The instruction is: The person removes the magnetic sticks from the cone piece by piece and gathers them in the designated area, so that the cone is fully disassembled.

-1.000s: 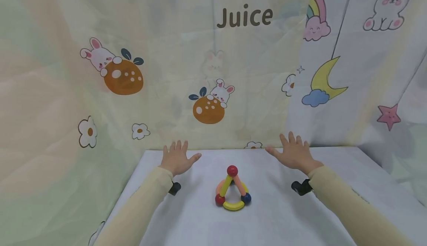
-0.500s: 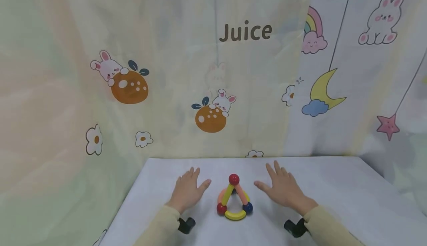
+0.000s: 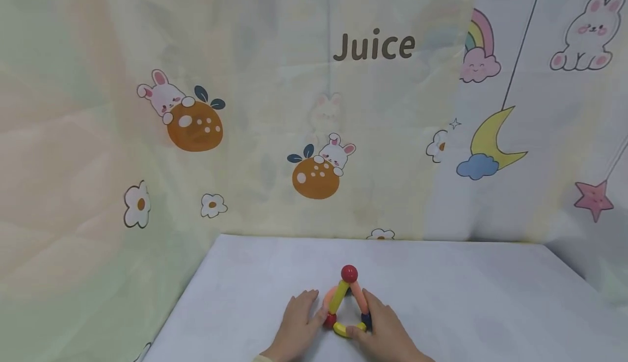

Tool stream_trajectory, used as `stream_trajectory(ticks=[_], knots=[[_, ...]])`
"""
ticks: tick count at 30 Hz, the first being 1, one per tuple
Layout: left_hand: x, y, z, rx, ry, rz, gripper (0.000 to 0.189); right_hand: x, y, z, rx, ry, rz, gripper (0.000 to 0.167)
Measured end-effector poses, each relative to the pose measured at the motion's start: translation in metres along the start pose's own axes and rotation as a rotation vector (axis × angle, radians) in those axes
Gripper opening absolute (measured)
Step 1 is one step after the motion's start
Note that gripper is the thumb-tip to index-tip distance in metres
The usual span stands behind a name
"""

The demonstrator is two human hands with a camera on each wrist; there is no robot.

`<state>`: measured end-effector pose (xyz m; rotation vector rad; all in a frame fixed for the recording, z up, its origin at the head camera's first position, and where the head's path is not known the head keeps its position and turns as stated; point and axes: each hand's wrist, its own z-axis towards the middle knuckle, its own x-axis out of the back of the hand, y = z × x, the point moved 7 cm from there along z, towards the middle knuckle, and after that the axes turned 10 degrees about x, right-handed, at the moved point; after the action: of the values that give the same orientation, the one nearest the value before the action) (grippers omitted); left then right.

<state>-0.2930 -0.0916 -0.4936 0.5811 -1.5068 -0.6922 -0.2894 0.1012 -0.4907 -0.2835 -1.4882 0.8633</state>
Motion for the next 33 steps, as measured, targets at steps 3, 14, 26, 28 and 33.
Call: stream_trajectory(ticks=[3, 14, 26, 28, 33], knots=[[-0.006, 0.0, -0.005, -0.045, 0.028, 0.046, 0.071, -0.004, 0.002, -0.003, -0.017, 0.009, -0.007, 0.1], [-0.001, -0.004, -0.011, 0.011, 0.017, 0.036, 0.064, -0.022, -0.004, -0.008, -0.001, 0.004, 0.086, 0.093], [0.003, -0.004, -0.005, 0.126, -0.02, -0.313, 0.056, -0.027, -0.001, -0.002, -0.03, -0.051, 0.104, 0.08], [0.005, 0.003, -0.005, 0.095, -0.012, -0.376, 0.054, -0.027, 0.001, 0.0, -0.03, -0.041, 0.095, 0.081], [0.011, 0.024, -0.002, -0.033, 0.089, -0.462, 0.047, -0.023, -0.001, 0.008, 0.065, 0.006, 0.053, 0.078]])
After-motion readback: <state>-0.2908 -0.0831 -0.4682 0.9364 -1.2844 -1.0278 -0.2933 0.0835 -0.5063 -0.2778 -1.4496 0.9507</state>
